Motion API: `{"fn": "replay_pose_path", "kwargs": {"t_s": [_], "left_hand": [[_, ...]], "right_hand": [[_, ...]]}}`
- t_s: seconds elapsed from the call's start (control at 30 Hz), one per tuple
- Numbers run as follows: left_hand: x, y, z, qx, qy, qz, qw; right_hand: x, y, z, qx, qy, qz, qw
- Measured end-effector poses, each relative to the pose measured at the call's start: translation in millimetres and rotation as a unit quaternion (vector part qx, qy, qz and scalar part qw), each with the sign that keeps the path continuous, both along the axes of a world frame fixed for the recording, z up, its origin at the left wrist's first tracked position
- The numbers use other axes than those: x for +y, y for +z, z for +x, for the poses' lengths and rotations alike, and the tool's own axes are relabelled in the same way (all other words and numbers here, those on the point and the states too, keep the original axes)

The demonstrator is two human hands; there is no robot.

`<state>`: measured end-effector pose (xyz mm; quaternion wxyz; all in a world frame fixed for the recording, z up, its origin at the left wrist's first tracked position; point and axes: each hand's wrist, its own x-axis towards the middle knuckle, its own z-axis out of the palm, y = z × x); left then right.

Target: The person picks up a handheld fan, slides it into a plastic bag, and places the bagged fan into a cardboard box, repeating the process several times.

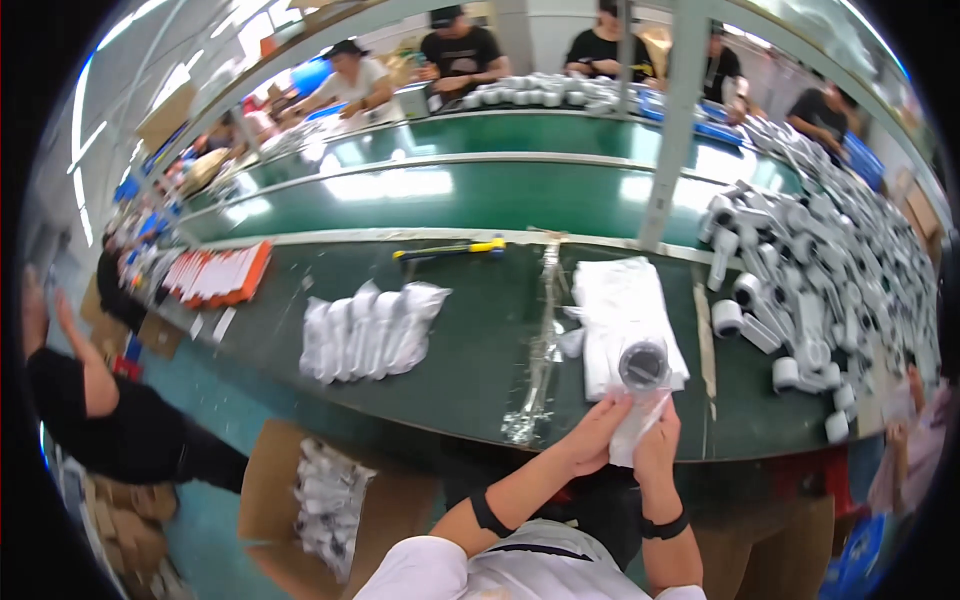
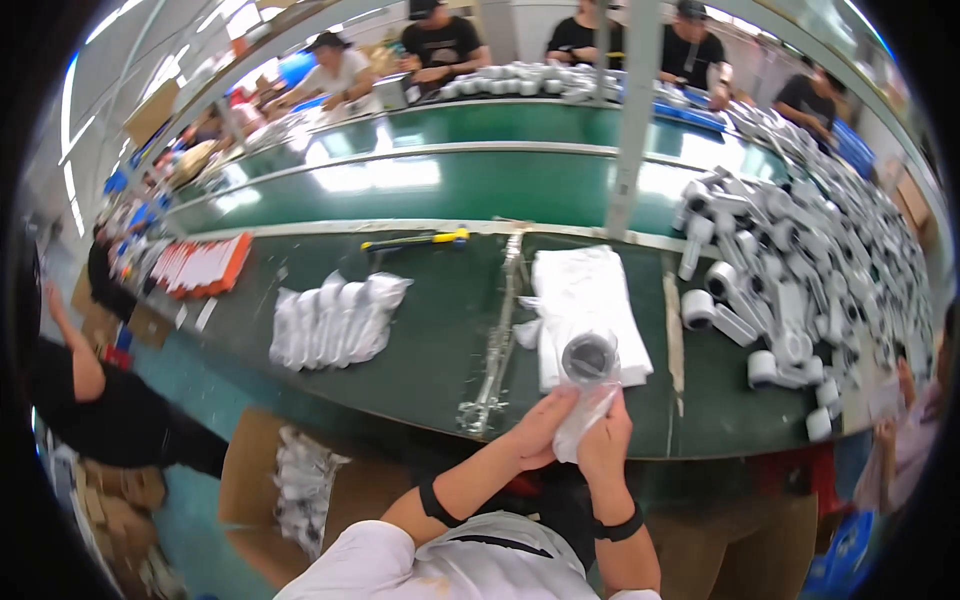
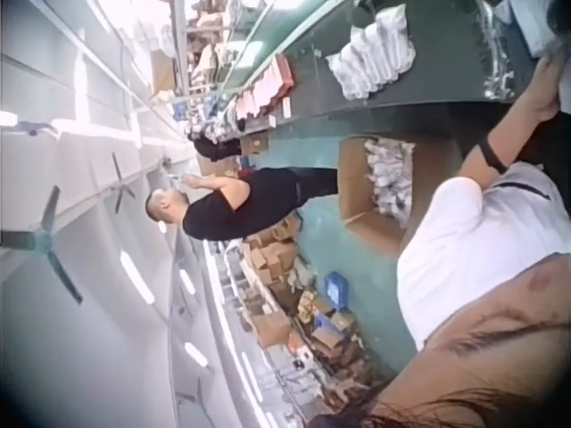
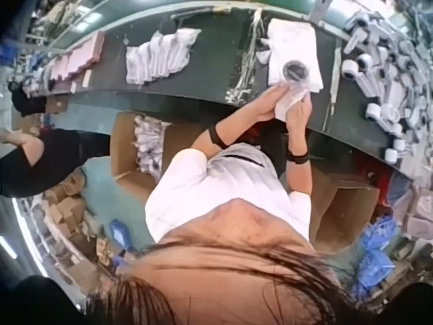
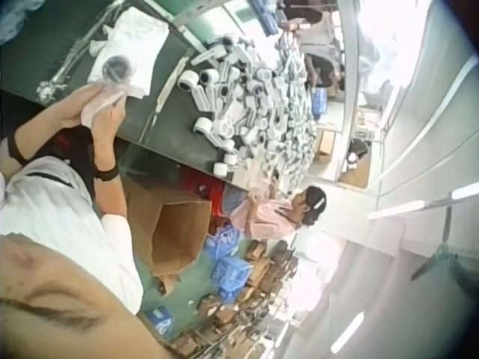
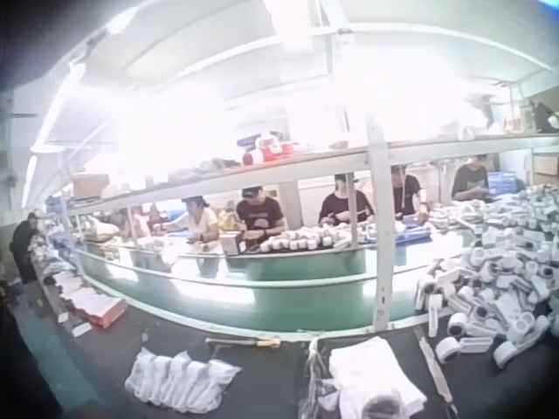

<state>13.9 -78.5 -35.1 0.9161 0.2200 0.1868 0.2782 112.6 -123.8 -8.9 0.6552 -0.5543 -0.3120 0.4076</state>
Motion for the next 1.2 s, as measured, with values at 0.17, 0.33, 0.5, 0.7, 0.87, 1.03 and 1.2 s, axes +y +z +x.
{"fn": "replay_pose_path", "kwargs": {"t_s": [0.17, 0.33, 0.5, 0.7, 0.87, 1.03, 1.2], "left_hand": [[9, 11, -28, 0.025, 0.070, -0.008, 0.997], [23, 22, -58, 0.070, 0.093, -0.081, 0.990], [28, 30, -71, 0.054, 0.148, -0.069, 0.985], [16, 37, -130, 0.056, 0.205, 0.033, 0.977], [15, 64, -235, 0.209, 0.421, 0.106, 0.876], [27, 82, -346, 0.444, 0.682, 0.175, 0.553], [63, 44, -450, 0.706, 0.616, 0.126, 0.325]], "right_hand": [[17, 3, -3, -0.352, -0.089, 0.053, 0.930], [14, -16, -1, -0.452, -0.062, 0.118, 0.882], [-4, -45, -21, -0.437, -0.083, 0.222, 0.868], [-11, -59, -25, -0.342, 0.027, 0.204, 0.917], [-7, -42, -30, -0.369, 0.169, 0.136, 0.904], [1, -77, -28, -0.332, 0.180, 0.051, 0.925], [0, -68, -36, -0.350, 0.160, 0.044, 0.922]]}}
